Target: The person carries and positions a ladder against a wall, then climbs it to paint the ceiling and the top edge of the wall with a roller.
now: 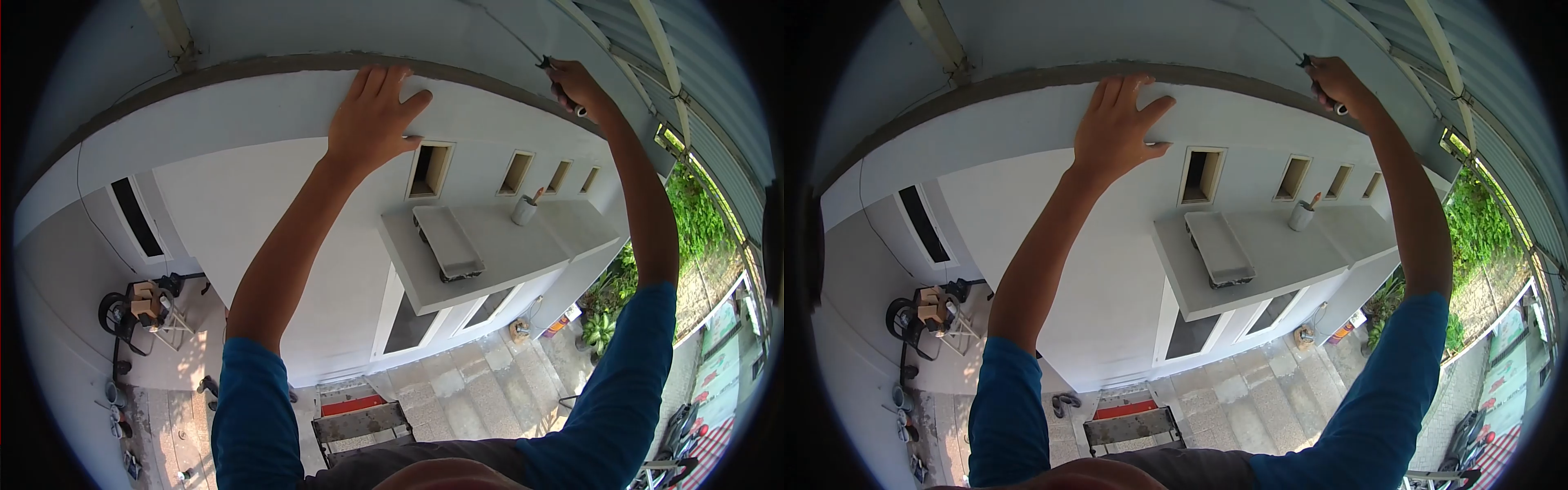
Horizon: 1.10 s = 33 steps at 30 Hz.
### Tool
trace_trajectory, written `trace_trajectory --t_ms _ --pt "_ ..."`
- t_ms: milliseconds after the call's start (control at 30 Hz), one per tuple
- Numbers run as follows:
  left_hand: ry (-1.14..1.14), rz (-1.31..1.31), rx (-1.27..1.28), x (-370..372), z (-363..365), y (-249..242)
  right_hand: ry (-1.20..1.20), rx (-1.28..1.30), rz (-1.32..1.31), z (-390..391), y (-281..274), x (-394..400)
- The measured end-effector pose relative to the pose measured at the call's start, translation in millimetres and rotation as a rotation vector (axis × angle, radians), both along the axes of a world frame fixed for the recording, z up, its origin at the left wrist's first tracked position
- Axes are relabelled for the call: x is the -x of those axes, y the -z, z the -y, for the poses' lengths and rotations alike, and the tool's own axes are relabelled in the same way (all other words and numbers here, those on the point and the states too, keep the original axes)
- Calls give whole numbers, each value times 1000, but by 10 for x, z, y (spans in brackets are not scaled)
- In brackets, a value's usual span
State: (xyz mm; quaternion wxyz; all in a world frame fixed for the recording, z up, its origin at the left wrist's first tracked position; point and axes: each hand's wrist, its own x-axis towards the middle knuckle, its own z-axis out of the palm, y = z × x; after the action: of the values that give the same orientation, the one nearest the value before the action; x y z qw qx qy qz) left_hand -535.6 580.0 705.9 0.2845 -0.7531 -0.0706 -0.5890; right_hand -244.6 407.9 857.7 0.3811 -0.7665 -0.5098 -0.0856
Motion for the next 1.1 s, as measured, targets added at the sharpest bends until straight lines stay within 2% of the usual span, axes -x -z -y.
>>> trace_trajectory --t_ms 67,167,267,400,533,600,733,867,933,1000,1100 --pt "-10 -14 9 14 2 22 12 -65 8 -307 -413 -227" --pt "-13 -22 -24 23 3 -1 23 -41 110 -377 -660 -301" --pt "1 -20 -26 23 -6 -1 41 30 95 -96 -310 -305" --pt "-31 -21 -2 -4 -9 22 102 294 2 424 197 -175" --pt "-73 -35 9 -1 -7 15 99 310 -73 452 303 -151" --pt "-77 -33 -1 -2 -8 11 57 95 -85 323 365 -101" --pt "-76 -38 -3 -2 -22 13 -2 -89 83 -335 -193 -565" --pt "-57 -43 -4 11 -7 9 47 -32 177 -352 -577 -565" --pt "-76 -31 7 1 -6 13 47 -17 138 -93 -365 -643" --pt "-82 -29 12 -7 -16 18 -5 191 189 197 -109 -771" --pt "-84 -35 11 -13 -14 36 67 353 116 577 296 -676"
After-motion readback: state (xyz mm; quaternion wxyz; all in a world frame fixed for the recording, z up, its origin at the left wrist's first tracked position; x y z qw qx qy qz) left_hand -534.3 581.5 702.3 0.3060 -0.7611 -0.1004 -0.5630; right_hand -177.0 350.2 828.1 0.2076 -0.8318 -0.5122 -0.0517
